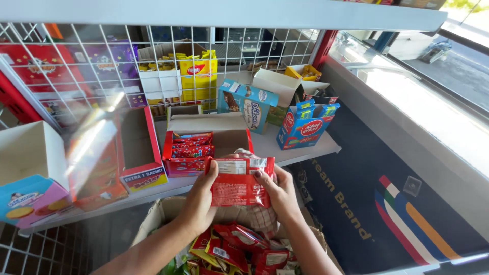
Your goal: Wiping snack packets with a cloth and placing them into display boxes on a retail shelf.
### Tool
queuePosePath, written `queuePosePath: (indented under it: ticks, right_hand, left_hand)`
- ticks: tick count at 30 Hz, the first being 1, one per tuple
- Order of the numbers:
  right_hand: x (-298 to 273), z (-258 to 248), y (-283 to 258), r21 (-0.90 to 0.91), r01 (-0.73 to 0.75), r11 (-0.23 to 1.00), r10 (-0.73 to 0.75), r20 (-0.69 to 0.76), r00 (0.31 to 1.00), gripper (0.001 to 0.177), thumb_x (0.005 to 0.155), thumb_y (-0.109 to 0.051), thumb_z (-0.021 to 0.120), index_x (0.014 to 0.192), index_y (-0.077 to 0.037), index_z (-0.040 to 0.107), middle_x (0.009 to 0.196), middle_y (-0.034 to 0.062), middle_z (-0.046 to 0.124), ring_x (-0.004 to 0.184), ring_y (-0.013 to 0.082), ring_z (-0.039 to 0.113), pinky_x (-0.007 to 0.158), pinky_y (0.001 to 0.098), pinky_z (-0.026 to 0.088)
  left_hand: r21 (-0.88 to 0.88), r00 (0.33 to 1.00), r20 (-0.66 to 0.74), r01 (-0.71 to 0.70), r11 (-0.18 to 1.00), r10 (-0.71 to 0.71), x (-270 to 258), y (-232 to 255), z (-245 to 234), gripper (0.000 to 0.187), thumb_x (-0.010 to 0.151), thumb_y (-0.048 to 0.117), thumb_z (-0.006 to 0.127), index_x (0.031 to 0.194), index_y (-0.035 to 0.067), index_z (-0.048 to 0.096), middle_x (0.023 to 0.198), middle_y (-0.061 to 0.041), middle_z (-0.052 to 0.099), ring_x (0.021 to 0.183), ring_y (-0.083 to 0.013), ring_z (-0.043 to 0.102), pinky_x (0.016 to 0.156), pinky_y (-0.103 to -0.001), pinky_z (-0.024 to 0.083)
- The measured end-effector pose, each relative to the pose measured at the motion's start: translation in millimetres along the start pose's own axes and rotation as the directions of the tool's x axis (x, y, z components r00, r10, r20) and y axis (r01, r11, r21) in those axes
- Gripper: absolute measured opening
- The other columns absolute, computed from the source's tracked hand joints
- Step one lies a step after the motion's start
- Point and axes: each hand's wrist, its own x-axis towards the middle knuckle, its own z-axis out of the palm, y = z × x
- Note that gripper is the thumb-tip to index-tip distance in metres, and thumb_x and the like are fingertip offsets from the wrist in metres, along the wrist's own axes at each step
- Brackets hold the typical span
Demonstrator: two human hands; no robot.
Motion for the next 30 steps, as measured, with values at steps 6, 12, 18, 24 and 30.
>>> queuePosePath:
  ticks: [6,12,18,24,30]
  right_hand:
    - [-27,30,-37,-0.738,0.528,0.419,-0.717,0.087,0.692,0.036,0.078,-0.023,0.086,0.104,-0.004,0.07,0.119,0.0158,0.067,0.099,0.0235,0.07,0.079,0.0349,0.058]
    - [-66,74,-60,-0.612,0.79,-0.043,-0.709,0.576,0.408,0.04,0.074,-0.037,0.089,0.103,-0.013,0.075,0.115,0.0099,0.067,0.086,0.0266,0.067,0.071,0.0396,0.055]
    - [-47,71,-45,-0.731,0.653,0.198,-0.647,0.403,0.648,0.02,0.085,-0.018,0.078,0.104,-0.014,0.073,0.112,0.0064,0.068,0.094,0.029,0.07,0.078,0.0401,0.058]
    - [-43,72,-50,-0.765,0.601,0.229,-0.611,0.368,0.701,0.032,0.079,-0.019,0.083,0.107,-0.011,0.071,0.114,0.0105,0.067,0.096,0.0305,0.069,0.074,0.0399,0.057]
    - [-69,90,-65,-0.523,0.833,0.18,-0.517,0.67,0.533,0.036,0.077,-0.02,0.082,0.111,-0.014,0.071,0.115,0.0106,0.067,0.091,0.0283,0.066,0.075,0.0403,0.055]
  left_hand:
    - [0.378,0.976,-0.177,-0.049,0.925,0.124,2,16,2,0.075,0.087,0.065,0.056,0.147,0.021,0.05,0.133,0.001,0.062,0.119,-0.0118,0.057,0.099,-0.036,0.044]
    - [-0.096,0.979,-0.138,0.14,0.986,-0.152,-16,31,33,0.089,0.08,0.067,0.052,0.158,0.029,0.032,0.152,-0.004,0.046,0.142,-0.0254,0.047,0.114,-0.047,0.04]
    - [-0.189,0.884,0.449,0.236,0.953,-0.13,-17,19,-10,0.079,0.101,0.045,0.057,0.162,0.001,0.031,0.165,-0.02,0.039,0.151,-0.0273,0.041,0.123,-0.042,0.035]
    - [-0.279,0.94,0.221,0.316,0.907,-0.26,-19,18,7,0.056,0.105,0.038,0.057,0.153,0.012,0.042,0.148,-0.015,0.051,0.129,-0.0305,0.049,0.111,-0.051,0.04]
    - [-0.307,0.977,0.211,0.096,0.947,-0.03,-9,28,2,0.061,0.098,0.037,0.053,0.148,0.002,0.047,0.151,-0.019,0.052,0.141,-0.0331,0.047,0.12,-0.047,0.034]
